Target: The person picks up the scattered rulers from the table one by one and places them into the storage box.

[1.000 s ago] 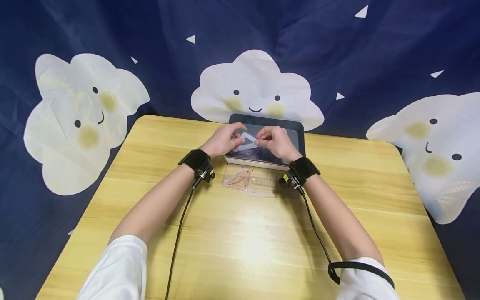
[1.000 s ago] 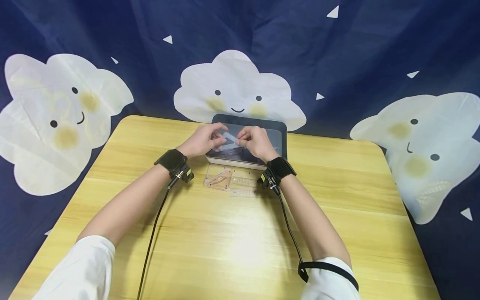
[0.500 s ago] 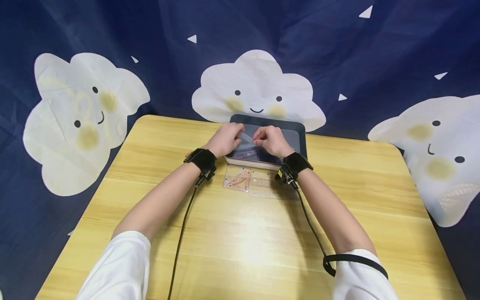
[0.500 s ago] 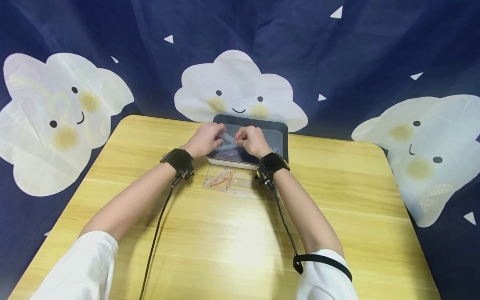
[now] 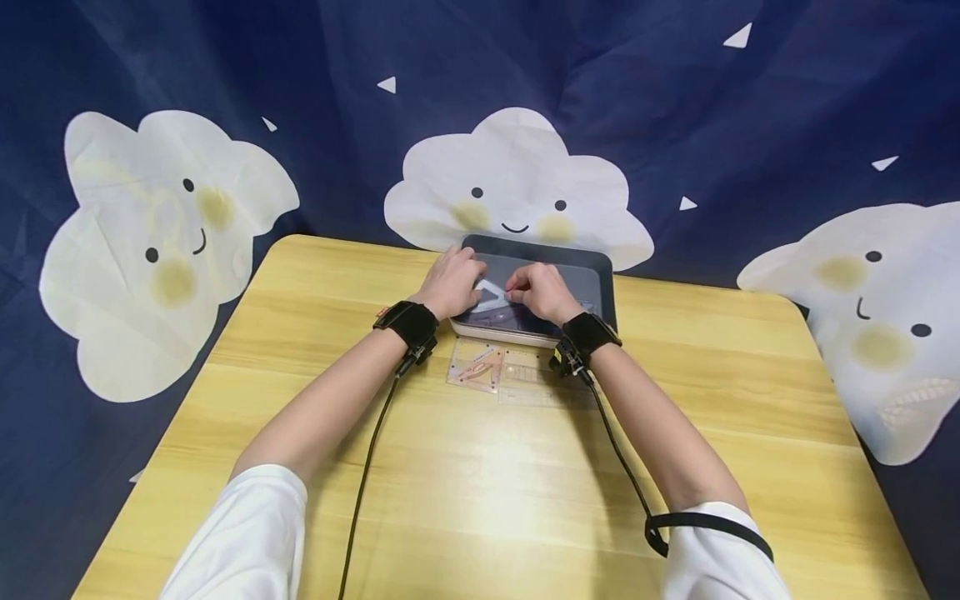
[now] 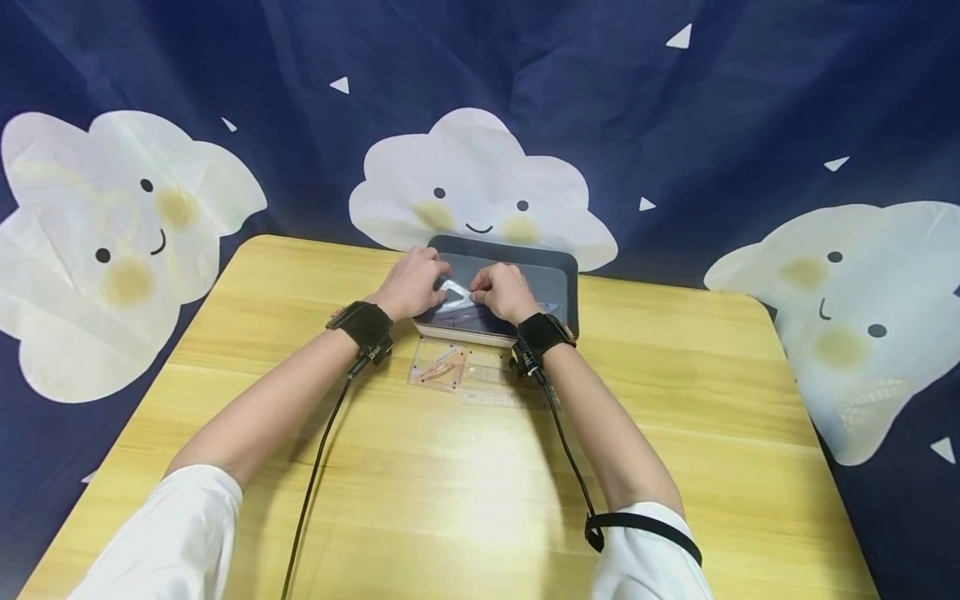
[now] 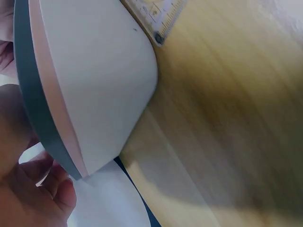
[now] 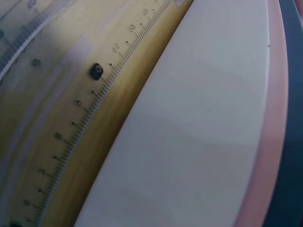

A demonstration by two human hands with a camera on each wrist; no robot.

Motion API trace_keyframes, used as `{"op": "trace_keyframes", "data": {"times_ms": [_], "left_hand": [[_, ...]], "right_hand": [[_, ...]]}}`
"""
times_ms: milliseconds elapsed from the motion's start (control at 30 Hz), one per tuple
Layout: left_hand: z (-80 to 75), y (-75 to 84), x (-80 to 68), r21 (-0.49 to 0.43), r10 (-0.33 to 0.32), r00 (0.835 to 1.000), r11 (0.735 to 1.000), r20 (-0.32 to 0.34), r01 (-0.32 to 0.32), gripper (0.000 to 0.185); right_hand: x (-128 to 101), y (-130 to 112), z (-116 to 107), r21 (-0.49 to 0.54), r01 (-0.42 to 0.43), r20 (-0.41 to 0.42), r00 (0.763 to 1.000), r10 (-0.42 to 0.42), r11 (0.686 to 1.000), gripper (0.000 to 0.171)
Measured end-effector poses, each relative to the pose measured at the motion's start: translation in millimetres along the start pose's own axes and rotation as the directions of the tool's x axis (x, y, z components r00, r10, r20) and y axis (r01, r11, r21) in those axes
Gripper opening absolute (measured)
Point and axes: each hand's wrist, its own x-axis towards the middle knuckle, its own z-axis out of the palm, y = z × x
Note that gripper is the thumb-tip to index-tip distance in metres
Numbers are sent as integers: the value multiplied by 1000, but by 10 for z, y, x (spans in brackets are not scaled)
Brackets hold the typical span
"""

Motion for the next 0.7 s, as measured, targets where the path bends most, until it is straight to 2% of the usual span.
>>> {"op": "trace_keyframes", "data": {"times_ms": [167, 300, 533, 700], "left_hand": [[6, 15, -41, 50, -1, 999, 999, 39, -1, 17], [-11, 38, -48, 65, 11, 999, 998, 40, -13, 14], [-33, 24, -119, -7, 2, 1000, 1000, 25, -1, 30], [-35, -6, -217, -86, 20, 1000, 996, -24, -22, 33]], "right_hand": [[-29, -11, 18, -32, 16, 14, 1000, -16, 999, 6], [-38, -18, 19, -57, 25, 3, 1000, -25, 998, 6], [-85, -44, -11, -63, 24, 6, 1000, -24, 998, 13], [-179, -96, -81, -31, 46, 2, 999, -46, 998, 16]]}}
